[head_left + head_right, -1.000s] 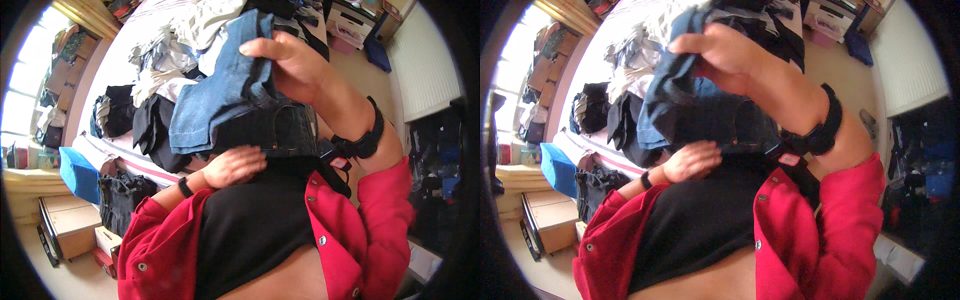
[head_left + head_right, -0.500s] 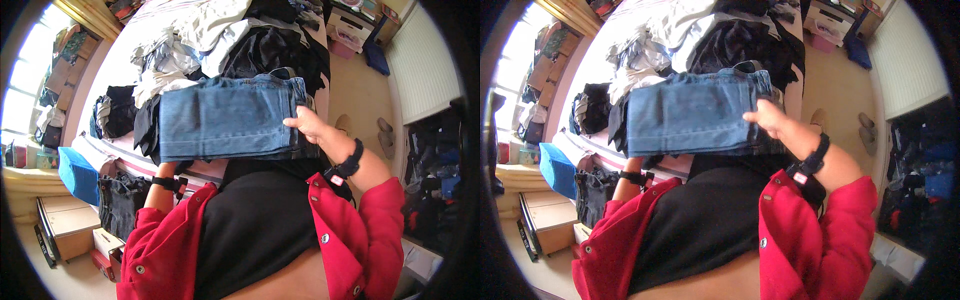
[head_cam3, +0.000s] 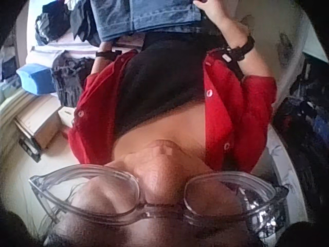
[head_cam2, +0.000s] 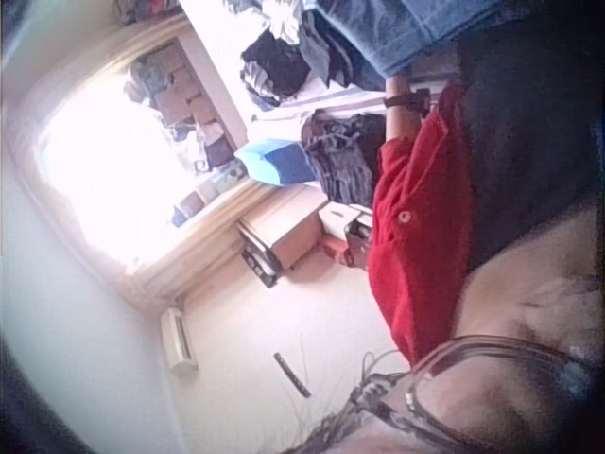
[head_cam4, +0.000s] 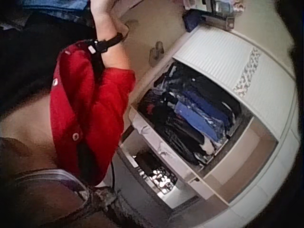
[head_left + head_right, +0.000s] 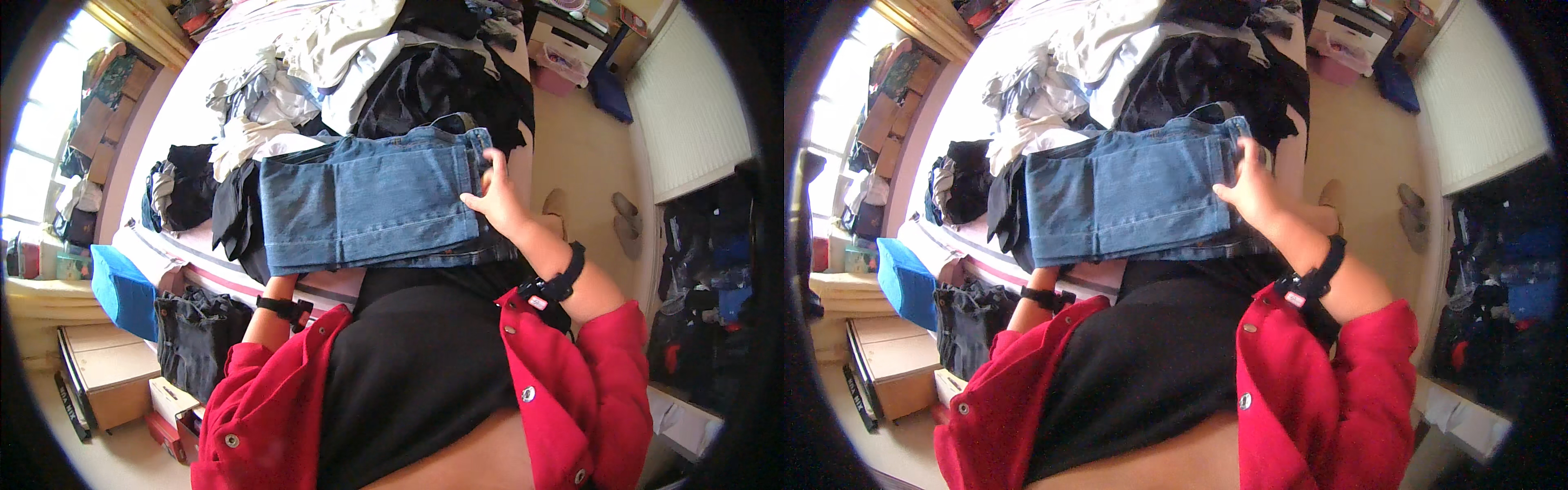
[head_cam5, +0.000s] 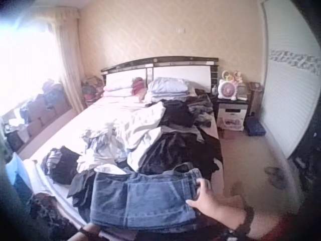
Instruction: The person folds several pairs of pants and jeans on a bed. They pick up each item, unfold it, fold it neatly, and place it on a growing stack. The person handles dark and light denim pants one at a time.
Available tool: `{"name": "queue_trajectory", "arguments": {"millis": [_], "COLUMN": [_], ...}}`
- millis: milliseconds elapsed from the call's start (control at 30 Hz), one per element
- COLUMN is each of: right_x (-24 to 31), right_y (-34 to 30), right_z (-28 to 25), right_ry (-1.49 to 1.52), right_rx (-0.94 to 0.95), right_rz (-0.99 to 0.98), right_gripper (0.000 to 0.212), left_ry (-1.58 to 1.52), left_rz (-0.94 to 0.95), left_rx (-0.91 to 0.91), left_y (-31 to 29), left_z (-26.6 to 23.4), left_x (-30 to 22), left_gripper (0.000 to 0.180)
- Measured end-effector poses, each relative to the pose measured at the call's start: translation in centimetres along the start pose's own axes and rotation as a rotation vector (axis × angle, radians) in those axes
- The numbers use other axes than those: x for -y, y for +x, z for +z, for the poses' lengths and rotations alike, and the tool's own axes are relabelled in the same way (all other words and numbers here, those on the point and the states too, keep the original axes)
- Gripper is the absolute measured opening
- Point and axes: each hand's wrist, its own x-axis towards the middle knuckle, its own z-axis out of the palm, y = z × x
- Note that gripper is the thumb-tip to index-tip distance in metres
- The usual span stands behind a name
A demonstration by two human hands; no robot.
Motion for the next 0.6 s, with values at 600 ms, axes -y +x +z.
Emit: {"name": "queue_trajectory", "arguments": {"millis": [600], "right_x": [1.0], "right_y": [-0.9], "right_z": [4.1], "right_ry": [-0.495], "right_rx": [0.271], "right_rz": [-0.691], "right_gripper": [0.056], "left_ry": [-0.42], "left_rz": [-0.423], "left_rx": [0.274], "left_y": [-3.0], "left_z": [-11.1], "left_x": [1.2], "left_gripper": [0.032]}}
